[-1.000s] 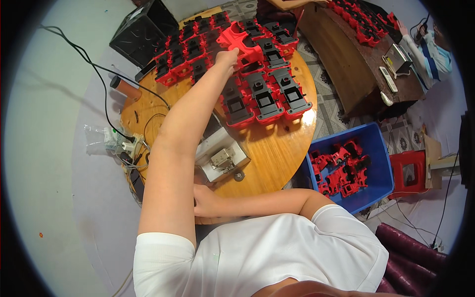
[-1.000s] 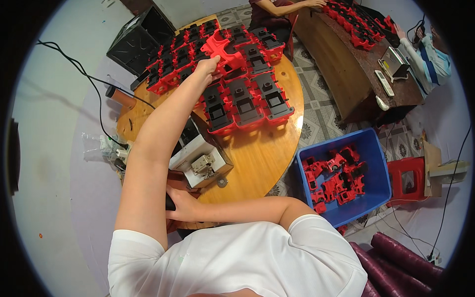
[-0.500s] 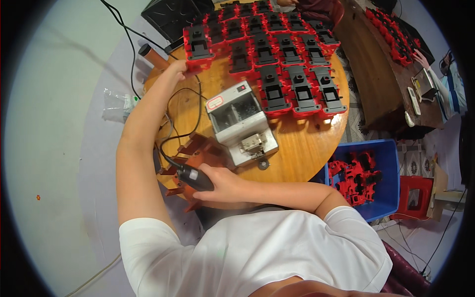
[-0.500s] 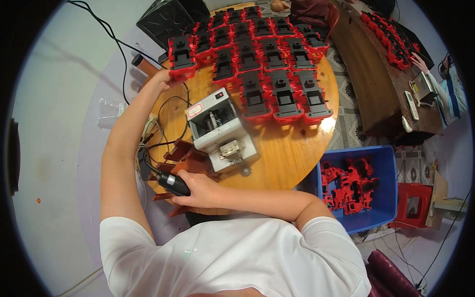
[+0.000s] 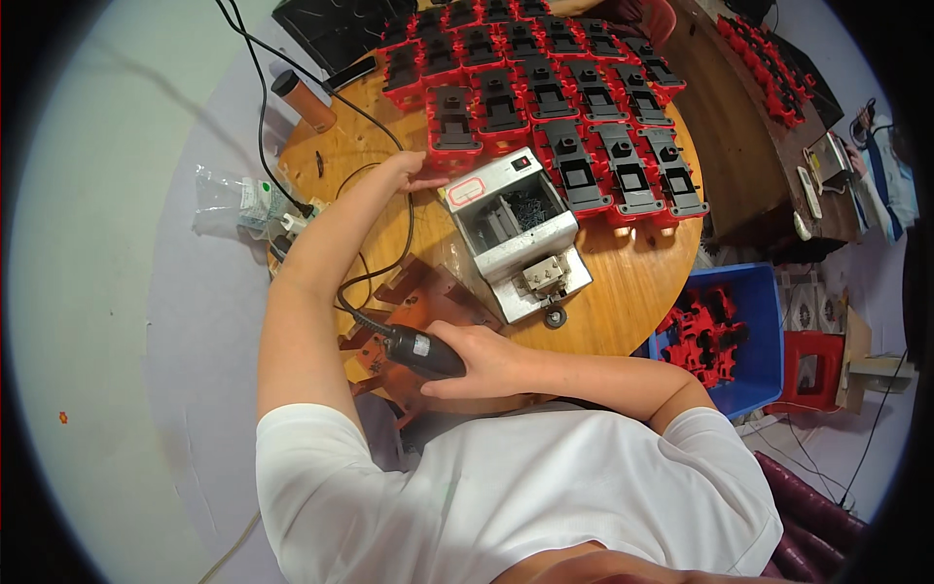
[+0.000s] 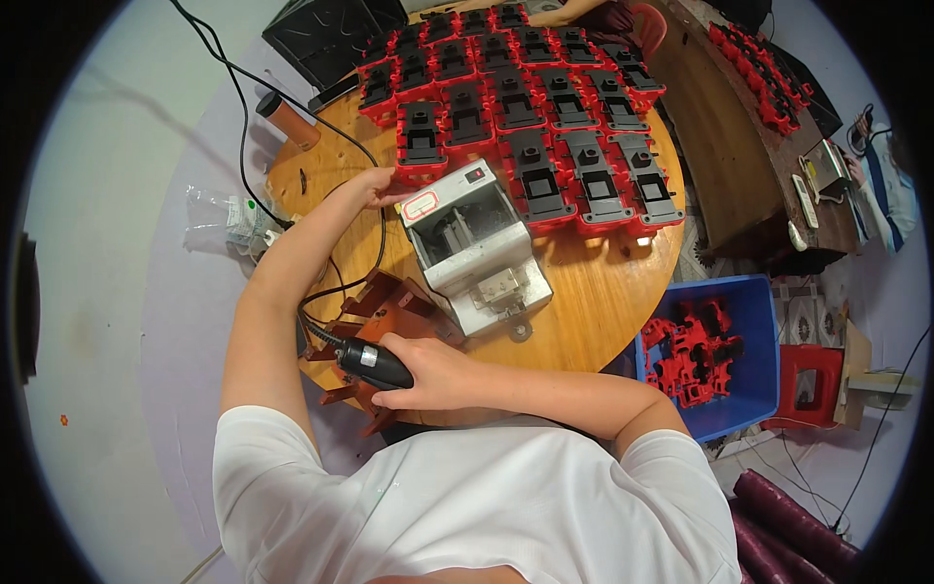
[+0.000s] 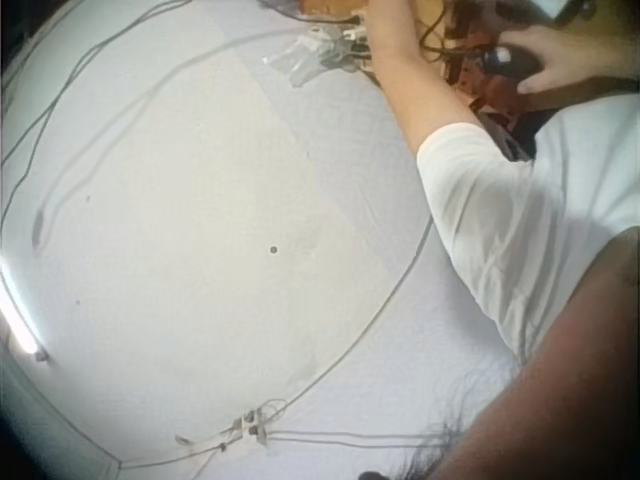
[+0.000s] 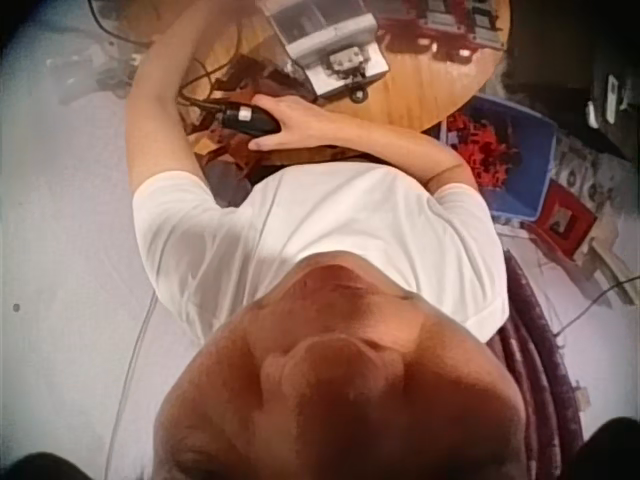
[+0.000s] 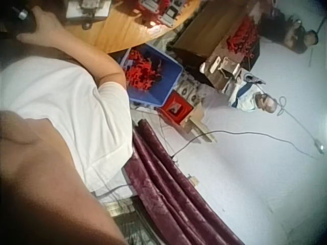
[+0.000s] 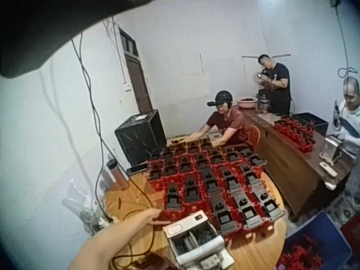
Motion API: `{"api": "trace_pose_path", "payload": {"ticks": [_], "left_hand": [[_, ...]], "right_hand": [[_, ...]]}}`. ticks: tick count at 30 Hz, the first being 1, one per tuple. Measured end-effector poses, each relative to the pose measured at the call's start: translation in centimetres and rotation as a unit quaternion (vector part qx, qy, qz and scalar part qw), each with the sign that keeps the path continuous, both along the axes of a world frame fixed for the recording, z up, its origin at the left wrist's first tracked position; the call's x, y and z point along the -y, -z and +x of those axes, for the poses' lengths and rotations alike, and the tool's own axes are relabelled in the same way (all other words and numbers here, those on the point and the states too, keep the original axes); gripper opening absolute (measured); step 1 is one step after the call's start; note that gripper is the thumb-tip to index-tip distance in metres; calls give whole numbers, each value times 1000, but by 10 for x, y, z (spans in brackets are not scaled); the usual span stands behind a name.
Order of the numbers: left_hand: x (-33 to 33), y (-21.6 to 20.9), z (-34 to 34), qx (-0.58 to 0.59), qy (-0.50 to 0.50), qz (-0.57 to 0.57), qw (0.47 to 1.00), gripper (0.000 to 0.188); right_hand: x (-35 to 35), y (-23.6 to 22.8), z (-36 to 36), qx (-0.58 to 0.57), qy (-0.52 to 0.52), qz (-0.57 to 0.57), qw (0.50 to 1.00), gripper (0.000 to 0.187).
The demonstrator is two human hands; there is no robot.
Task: The person repeatedly picks up red and black plastic components from a table and uses a handheld black tool to press or snap them together. The person handles the parts one at a time, performing a repetitive assembly or finishing action on each unit before placing it back on the table.
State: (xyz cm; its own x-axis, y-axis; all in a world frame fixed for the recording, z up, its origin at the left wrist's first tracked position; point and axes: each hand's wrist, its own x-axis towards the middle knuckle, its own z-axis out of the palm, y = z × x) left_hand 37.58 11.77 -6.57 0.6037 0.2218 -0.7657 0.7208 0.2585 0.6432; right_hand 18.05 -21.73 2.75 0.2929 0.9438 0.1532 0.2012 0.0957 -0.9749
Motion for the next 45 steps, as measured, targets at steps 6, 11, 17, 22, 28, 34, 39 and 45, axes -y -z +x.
{"api": "trace_pose_path", "payload": {"ticks": [6,11,17,22,28,34,39,45], "left_hand": [[29,-59,-38,153,152,552,805,33],[71,-91,-47,505,339,716,342,42],[63,-64,-28,416,358,731,406,48],[67,-61,-23,355,395,717,451,54],[99,-58,10,393,384,756,356,59],[100,-31,23,403,319,799,314,54],[97,-38,24,360,359,785,355,51],[67,-108,-35,252,376,818,354,50]], "right_hand": [[0,5,1,-19,9,6,1000,55],[-2,8,-1,-22,11,19,1000,56],[0,9,1,-21,10,32,999,56],[0,12,2,-25,9,63,998,54],[0,10,5,-28,-5,60,998,51],[-1,14,7,-54,-27,51,997,51],[3,13,6,-42,-21,67,997,51],[1,12,9,-42,-43,52,997,60]]}}
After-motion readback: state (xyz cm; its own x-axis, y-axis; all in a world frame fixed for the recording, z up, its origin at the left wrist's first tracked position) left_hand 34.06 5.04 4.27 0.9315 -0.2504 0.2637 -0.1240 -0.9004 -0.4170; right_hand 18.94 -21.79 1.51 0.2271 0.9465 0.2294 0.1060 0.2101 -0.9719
